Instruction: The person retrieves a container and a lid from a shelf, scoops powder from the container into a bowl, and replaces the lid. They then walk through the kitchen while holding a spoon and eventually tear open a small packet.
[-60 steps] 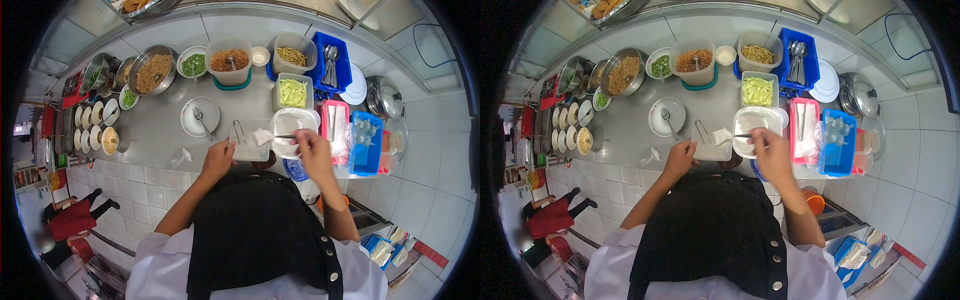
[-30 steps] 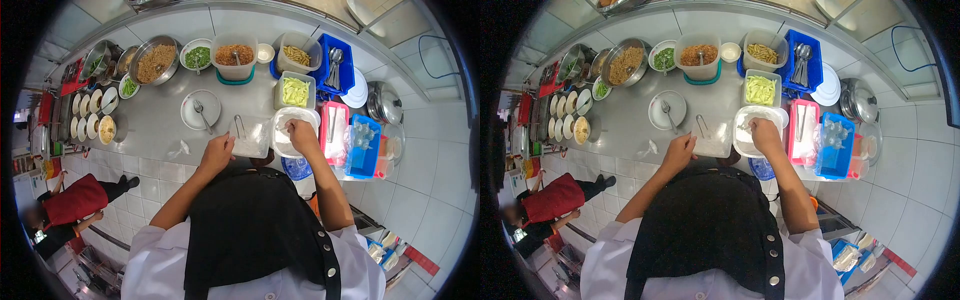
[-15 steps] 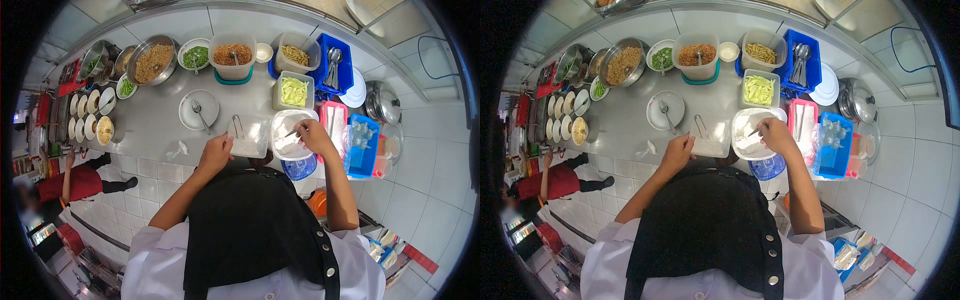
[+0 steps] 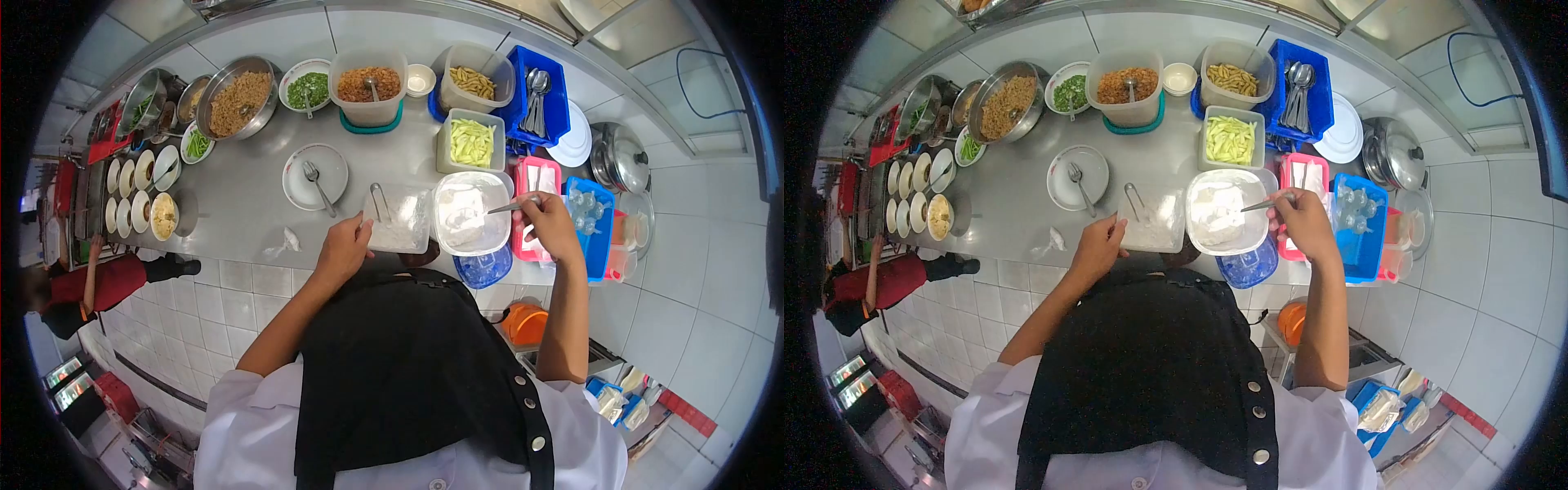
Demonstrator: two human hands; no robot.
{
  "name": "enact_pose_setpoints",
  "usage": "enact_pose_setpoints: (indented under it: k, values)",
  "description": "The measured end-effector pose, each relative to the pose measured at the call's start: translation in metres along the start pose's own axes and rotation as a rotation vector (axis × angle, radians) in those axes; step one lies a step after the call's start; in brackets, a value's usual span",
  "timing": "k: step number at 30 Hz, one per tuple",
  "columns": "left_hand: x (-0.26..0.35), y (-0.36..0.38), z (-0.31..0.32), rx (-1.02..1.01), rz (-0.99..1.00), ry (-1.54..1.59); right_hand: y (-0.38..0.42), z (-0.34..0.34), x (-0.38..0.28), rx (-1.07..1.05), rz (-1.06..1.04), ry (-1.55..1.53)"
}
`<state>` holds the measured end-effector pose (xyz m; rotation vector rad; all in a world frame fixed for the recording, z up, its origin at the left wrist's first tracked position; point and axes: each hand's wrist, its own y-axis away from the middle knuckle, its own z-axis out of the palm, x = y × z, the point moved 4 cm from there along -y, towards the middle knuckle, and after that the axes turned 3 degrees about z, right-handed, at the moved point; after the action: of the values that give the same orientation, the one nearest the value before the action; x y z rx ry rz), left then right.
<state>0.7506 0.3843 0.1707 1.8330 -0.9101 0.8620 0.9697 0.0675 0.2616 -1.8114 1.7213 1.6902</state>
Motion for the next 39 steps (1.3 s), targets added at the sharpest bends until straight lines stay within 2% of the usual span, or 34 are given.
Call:
enact_pose_setpoints:
  k: [4,8,11,13,17,19,21,24,29,31,34,39]
  values:
    - [-0.009,-0.003,0.002,0.002,0.011,-0.009,0.019,0.004,-0.031,0.030,-0.067,-0.046]
    - [-0.006,-0.003,0.000,-0.011,-0.032,0.002,0.025,0.039,-0.043,0.006,-0.170,-0.050]
    - [-0.004,-0.002,0.000,-0.002,-0.018,-0.014,0.028,0.096,-0.041,0.019,-0.318,0.075]
    - [-0.001,-0.002,-0.002,-0.013,-0.022,-0.037,0.035,0.127,-0.037,0.091,-0.593,0.286]
    - [-0.005,0.000,-0.003,0.018,-0.008,-0.010,0.051,0.129,-0.051,0.084,-0.720,0.430]
    - [-0.001,0.003,-0.004,0.003,-0.010,0.002,0.052,0.103,-0.051,0.233,-0.776,0.364]
    - [-0.007,0.002,-0.002,0.007,-0.017,0.020,0.058,0.071,-0.062,0.358,-0.691,0.396]
    - [-0.005,0.001,-0.001,-0.002,-0.015,0.033,0.050,0.034,-0.064,0.369,-0.414,0.423]
    - [-0.001,0.000,0.001,-0.020,-0.004,-0.005,0.011,0.049,-0.022,0.473,-0.385,0.705]
    - [-0.001,-0.001,0.000,-0.005,-0.019,-0.009,-0.005,0.068,-0.004,0.400,-0.324,0.882]
    - [0.000,-0.001,0.000,-0.004,-0.005,0.017,-0.031,0.090,0.029,0.292,-0.264,0.922]
    - [-0.003,0.000,0.002,-0.006,-0.024,0.034,-0.042,0.101,0.030,0.246,-0.188,0.812]
